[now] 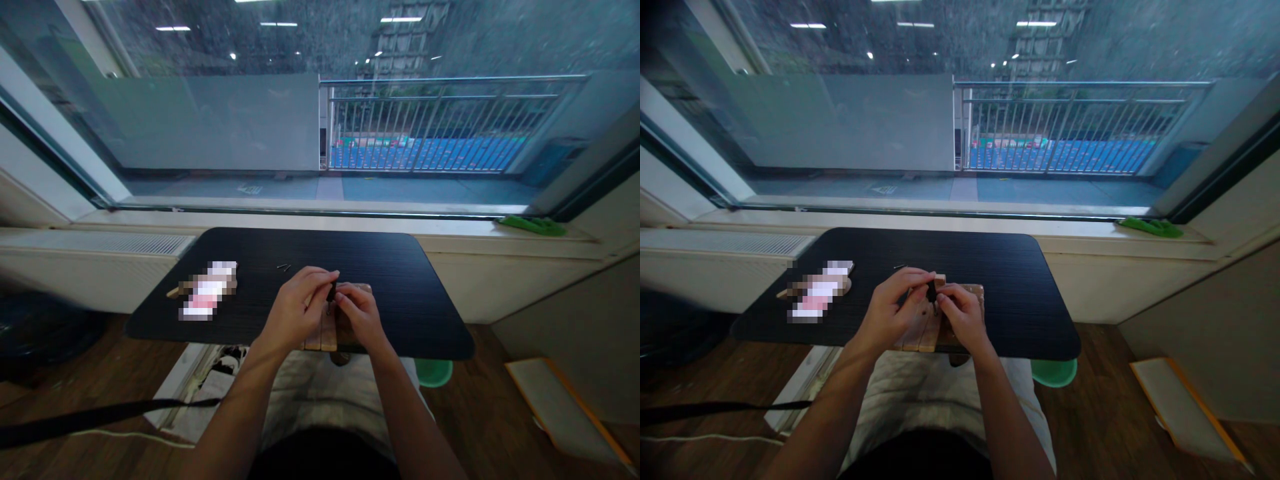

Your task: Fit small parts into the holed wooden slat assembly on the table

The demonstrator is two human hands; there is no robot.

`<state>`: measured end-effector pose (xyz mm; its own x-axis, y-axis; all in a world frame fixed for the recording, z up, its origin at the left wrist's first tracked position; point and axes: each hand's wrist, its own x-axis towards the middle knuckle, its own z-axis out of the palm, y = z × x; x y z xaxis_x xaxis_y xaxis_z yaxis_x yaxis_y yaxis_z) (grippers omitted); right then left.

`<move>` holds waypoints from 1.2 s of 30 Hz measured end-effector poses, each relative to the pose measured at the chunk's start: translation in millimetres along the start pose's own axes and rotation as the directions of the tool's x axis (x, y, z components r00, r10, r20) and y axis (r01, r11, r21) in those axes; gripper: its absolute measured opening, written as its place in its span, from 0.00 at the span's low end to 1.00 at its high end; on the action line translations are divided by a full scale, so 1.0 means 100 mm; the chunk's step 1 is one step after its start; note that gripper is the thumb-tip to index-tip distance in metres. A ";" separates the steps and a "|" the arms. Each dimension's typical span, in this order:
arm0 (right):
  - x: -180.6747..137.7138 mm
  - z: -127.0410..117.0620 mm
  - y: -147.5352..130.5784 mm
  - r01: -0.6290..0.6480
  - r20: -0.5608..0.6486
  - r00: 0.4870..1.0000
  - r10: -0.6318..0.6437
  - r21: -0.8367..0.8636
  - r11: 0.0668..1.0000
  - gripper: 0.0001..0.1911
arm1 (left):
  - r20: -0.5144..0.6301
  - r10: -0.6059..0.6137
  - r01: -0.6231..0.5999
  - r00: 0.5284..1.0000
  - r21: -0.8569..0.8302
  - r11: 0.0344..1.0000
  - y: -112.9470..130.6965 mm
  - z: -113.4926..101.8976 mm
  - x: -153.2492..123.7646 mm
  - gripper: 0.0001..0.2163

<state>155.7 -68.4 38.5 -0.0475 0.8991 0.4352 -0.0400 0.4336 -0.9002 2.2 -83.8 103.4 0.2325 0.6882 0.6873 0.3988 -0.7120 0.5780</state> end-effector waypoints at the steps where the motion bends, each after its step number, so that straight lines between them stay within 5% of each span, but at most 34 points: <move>1: 0.00 0.00 0.00 0.004 -0.003 1.000 -0.004 0.000 1.000 0.07 | 0.001 -0.003 0.003 1.000 0.000 1.000 0.00 0.00 0.00 0.11; 21: -0.02 0.01 0.07 -0.168 0.001 0.986 0.168 0.087 0.982 0.08 | 0.036 -0.057 0.057 0.998 0.001 0.998 -0.01 -0.01 -0.01 0.12; 36: 0.00 -0.02 0.07 -0.085 0.084 0.993 0.081 0.041 0.996 0.09 | 0.033 -0.106 0.106 0.994 -0.018 0.994 0.03 -0.02 -0.01 0.10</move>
<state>157.9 -65.7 32.4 -0.1341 0.9231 0.3604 -0.0769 0.3529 -0.9325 1.3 -86.4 105.6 0.2183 0.7637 0.6075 0.4051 -0.6373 0.6556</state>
